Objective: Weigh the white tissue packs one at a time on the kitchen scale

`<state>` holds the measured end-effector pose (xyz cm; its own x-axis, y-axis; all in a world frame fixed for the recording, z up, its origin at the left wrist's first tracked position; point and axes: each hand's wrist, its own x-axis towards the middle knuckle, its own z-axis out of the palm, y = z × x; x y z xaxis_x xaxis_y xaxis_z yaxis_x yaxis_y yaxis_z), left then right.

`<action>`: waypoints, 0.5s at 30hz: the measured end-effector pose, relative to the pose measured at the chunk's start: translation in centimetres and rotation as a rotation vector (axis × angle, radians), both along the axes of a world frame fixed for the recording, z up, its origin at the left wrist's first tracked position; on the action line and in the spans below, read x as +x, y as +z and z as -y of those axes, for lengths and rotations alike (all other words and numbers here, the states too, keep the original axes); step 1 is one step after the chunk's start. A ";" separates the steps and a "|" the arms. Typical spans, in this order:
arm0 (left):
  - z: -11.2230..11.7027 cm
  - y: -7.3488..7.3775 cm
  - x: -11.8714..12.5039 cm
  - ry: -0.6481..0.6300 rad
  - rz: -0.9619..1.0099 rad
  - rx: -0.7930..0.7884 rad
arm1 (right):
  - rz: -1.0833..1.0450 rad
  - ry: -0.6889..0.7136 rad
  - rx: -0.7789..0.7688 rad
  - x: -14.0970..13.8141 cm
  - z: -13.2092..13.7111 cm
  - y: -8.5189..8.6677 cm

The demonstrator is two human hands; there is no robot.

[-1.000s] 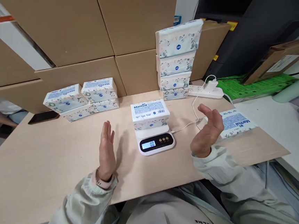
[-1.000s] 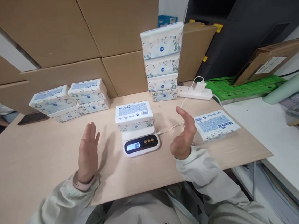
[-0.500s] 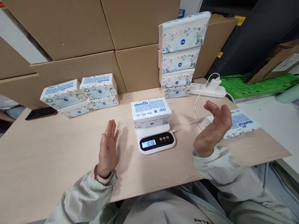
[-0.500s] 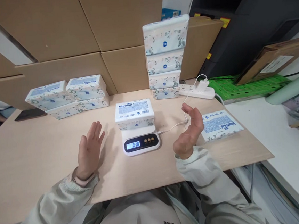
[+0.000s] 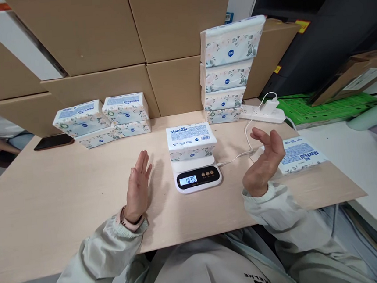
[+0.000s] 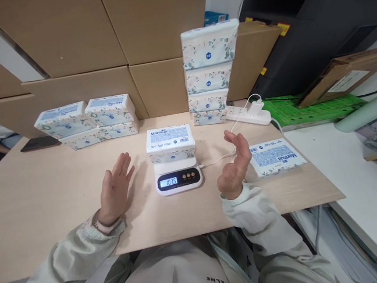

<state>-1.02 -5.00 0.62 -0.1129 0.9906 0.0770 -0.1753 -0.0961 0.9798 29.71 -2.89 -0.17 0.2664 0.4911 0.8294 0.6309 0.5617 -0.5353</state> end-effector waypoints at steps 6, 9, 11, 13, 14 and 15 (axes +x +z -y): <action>0.0 0.1 0.1 -0.003 -0.025 0.000 | 0.017 -0.078 -0.095 -0.1 0.1 -0.1; 0.0 0.1 0.1 -0.011 -0.022 -0.001 | -0.021 -0.032 -0.107 -0.1 0.0 0.0; 0.0 0.1 0.1 -0.013 -0.011 -0.003 | -0.065 0.050 -0.021 -0.1 -0.2 -0.1; 0.0 0.0 0.1 -0.022 -0.003 -0.008 | -0.079 0.111 0.063 0.0 -0.6 -0.2; 0.0 0.0 0.0 -0.027 0.001 -0.010 | -0.079 0.124 0.082 0.0 -0.7 -0.3; 0.0 -0.1 0.0 -0.031 0.004 -0.011 | -0.077 0.128 0.086 0.1 -0.8 -0.3</action>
